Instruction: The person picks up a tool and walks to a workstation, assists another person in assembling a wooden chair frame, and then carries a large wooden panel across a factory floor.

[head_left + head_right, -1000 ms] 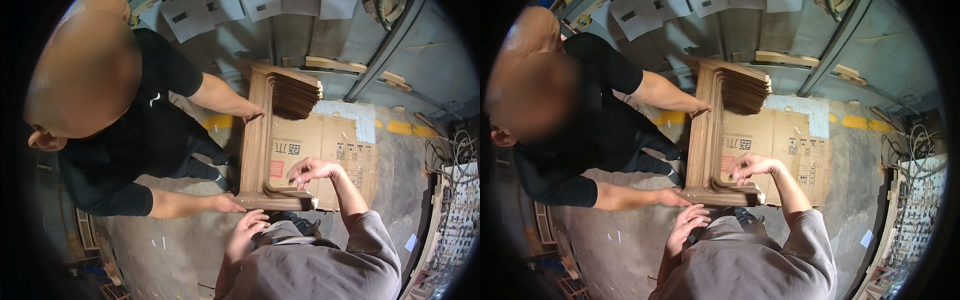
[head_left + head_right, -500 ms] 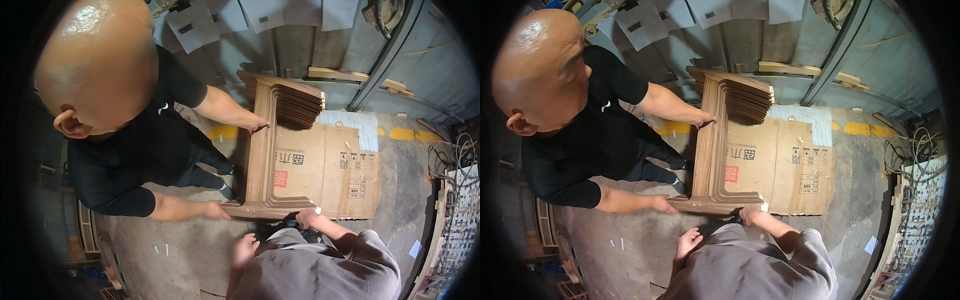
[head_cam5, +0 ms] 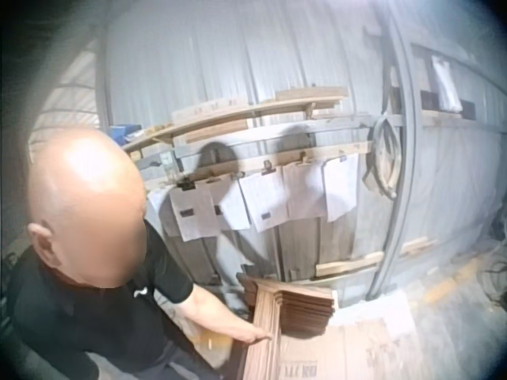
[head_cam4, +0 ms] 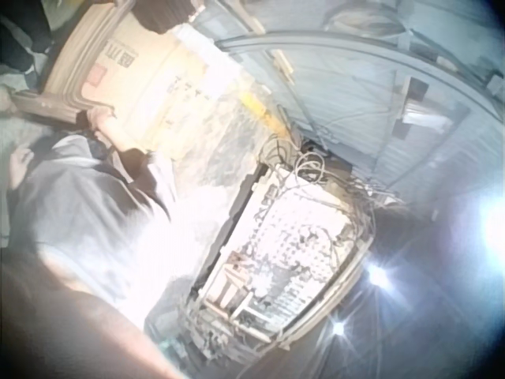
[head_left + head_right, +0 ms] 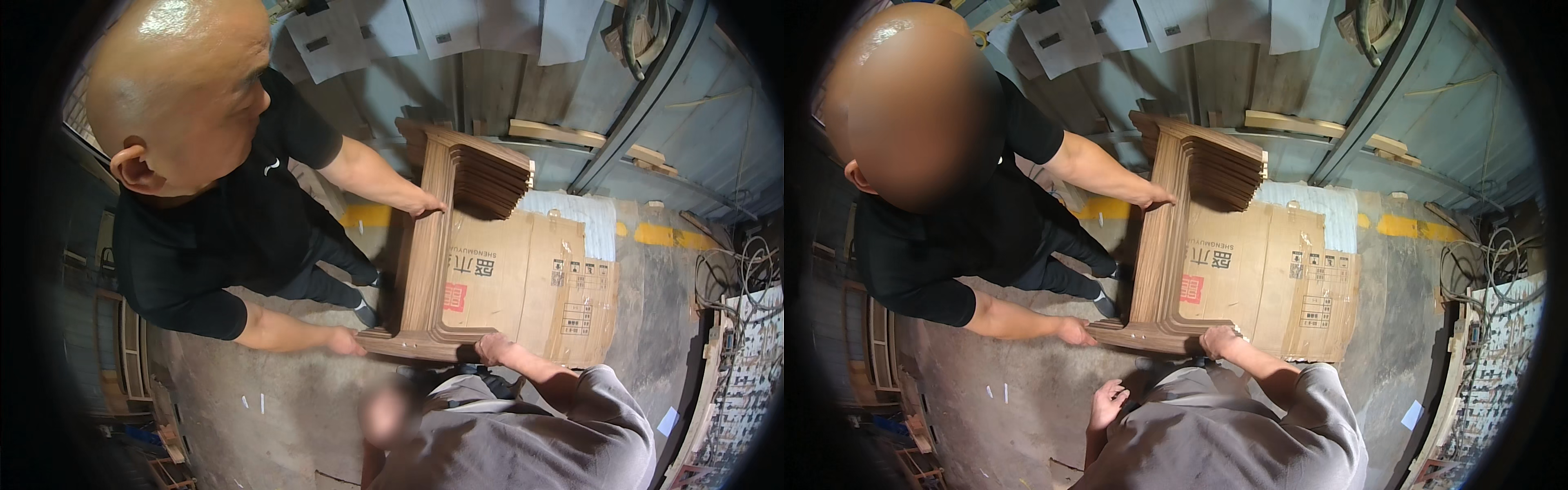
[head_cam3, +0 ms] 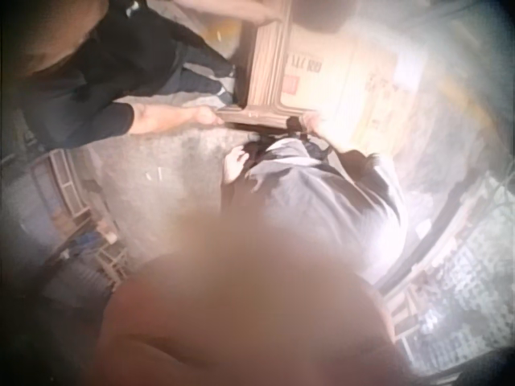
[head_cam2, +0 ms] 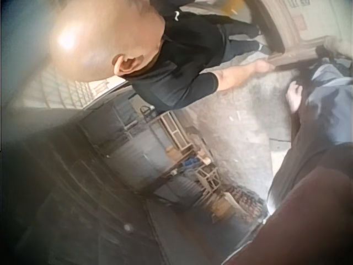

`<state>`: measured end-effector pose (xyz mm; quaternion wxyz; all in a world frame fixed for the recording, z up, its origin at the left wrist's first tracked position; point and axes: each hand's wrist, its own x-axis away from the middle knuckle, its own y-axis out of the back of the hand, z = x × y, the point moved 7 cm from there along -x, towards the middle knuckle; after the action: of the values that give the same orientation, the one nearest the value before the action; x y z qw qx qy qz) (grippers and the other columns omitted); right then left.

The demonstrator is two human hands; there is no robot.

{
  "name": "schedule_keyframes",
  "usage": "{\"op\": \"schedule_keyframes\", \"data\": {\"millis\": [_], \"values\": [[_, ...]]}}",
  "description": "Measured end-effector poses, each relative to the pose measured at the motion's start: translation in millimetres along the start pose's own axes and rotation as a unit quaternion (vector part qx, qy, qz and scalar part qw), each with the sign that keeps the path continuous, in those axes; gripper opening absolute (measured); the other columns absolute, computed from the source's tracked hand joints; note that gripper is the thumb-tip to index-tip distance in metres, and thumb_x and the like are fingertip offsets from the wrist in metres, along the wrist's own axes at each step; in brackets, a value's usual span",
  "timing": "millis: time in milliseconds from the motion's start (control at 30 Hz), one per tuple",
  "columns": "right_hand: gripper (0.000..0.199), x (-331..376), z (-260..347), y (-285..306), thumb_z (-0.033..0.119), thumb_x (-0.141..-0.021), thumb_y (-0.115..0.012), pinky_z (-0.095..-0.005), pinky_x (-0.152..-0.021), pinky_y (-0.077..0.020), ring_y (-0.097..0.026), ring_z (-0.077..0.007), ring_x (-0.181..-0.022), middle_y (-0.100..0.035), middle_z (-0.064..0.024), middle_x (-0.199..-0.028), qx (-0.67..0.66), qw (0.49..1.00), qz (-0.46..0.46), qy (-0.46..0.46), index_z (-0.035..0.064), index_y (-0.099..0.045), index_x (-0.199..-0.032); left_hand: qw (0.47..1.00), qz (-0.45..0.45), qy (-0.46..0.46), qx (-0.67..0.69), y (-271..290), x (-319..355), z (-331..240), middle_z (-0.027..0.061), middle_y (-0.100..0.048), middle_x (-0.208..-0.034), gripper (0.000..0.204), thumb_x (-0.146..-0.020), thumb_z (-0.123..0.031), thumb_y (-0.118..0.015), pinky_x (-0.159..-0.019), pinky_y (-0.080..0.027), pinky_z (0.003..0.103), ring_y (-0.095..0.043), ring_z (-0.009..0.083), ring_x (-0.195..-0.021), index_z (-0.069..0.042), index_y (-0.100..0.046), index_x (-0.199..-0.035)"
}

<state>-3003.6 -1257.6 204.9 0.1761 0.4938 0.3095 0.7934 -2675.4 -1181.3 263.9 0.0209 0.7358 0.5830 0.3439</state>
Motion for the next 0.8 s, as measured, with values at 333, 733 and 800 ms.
{"op": "schedule_keyframes", "data": {"millis": [333,733,800], "values": [[0.019,-13,9,6,0.024,-0.082,-0.061,-0.0432,-0.078,-0.0566,-0.07,-0.0321,-0.093,-0.071,-0.0151,-0.096,-0.027,0.998,-0.05,0.007,0.0125,-0.071,-0.094,0.994,-0.081,0.033,-0.066,23,23,48,0.0102,-0.073,-0.086,0.045,-0.08,-0.022,-0.075,-0.07,-0.054,0.03,-0.067,0.0135,-0.075,0.003,-0.063,-0.116],[0.021,-30,7,-11,0.031,-0.077,-0.064,-0.0446,-0.073,-0.057,-0.07,-0.0335,-0.086,-0.071,-0.015,-0.088,-0.02,0.997,-0.068,0.025,0.0115,-0.068,-0.086,0.994,-0.073,0.085,0.015,24,28,64,0.0107,-0.071,-0.093,0.052,-0.08,-0.025,-0.076,-0.077,-0.054,0.029,-0.066,0.0132,-0.083,0.004,-0.061,-0.12],[0.021,-27,11,-6,0.031,-0.077,-0.064,-0.0447,-0.073,-0.0569,-0.07,-0.033,-0.086,-0.071,-0.0142,-0.088,-0.017,0.997,-0.064,0.038,0.0118,-0.067,-0.085,0.994,-0.074,0.085,0.012,24,32,74,0.0103,-0.07,-0.093,0.052,-0.081,-0.022,-0.076,-0.078,-0.053,0.029,-0.064,0.0115,-0.084,0.006,-0.059,-0.121]]}}
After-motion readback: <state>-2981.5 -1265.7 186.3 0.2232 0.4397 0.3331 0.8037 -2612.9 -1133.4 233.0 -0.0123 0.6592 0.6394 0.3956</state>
